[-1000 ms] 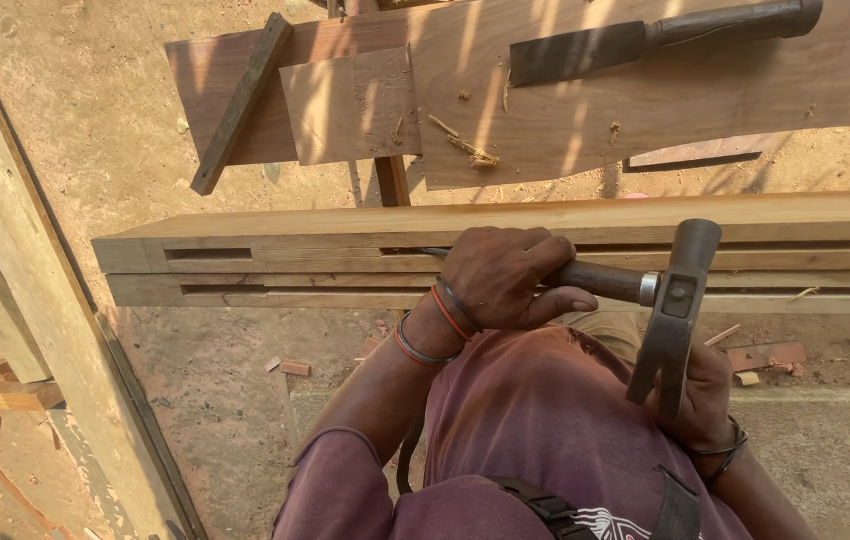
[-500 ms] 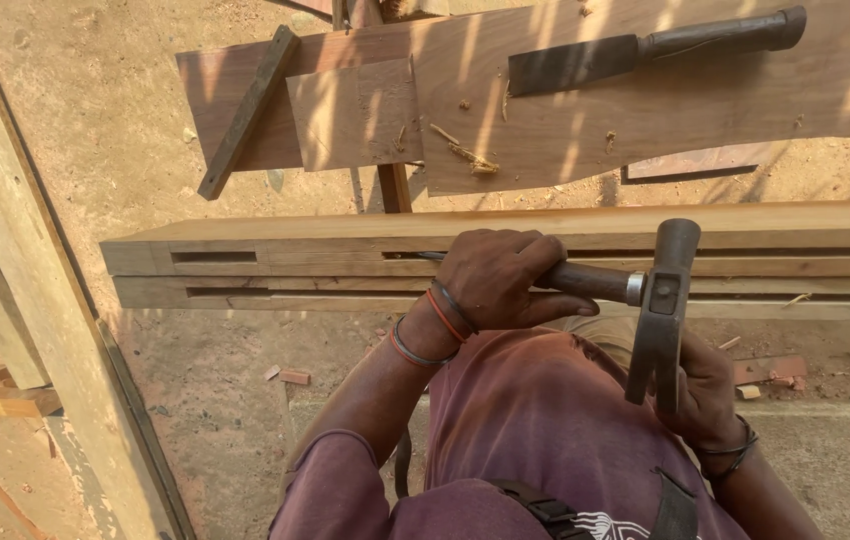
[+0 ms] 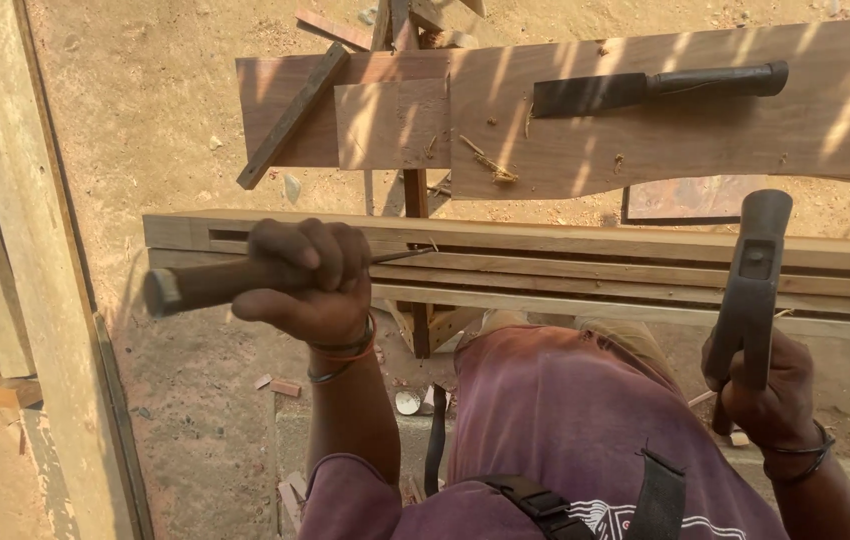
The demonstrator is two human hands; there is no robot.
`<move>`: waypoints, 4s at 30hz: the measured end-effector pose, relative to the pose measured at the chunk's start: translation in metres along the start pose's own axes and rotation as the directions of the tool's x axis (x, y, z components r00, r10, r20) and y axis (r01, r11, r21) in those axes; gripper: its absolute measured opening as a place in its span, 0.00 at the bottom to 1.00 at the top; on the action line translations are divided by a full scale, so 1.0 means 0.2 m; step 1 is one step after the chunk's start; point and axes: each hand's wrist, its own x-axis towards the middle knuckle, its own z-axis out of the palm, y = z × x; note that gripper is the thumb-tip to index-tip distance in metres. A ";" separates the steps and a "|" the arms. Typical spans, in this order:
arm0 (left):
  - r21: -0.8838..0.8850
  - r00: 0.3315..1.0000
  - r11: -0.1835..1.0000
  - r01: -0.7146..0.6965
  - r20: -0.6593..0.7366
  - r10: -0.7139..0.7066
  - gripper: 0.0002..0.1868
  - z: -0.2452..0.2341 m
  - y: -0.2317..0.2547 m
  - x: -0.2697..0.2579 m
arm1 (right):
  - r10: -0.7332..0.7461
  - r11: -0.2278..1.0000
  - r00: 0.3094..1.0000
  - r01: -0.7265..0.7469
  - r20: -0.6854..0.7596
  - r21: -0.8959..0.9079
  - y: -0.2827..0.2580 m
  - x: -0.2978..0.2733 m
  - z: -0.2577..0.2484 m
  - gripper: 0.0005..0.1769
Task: Using a chisel and a hammer to carve deep grooves into a long wooden plank.
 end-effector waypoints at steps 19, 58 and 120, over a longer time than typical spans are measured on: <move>0.345 0.887 0.935 -0.083 -0.403 0.227 0.40 0.07 -0.16 -0.06 | -0.144 0.919 0.875 0.292 0.462 -0.264 -0.34 0.59 -0.20 0.34; 0.574 0.914 0.765 -0.292 -0.069 0.400 0.27 0.14 -0.39 -0.25 | 0.063 0.314 0.453 0.837 0.889 -0.449 -1.35 0.78 0.69 0.28; 0.505 0.859 0.853 -0.130 -0.373 0.351 0.19 0.09 -0.36 -0.24 | -0.050 0.428 0.356 0.852 0.933 -0.302 -1.40 0.99 0.75 0.31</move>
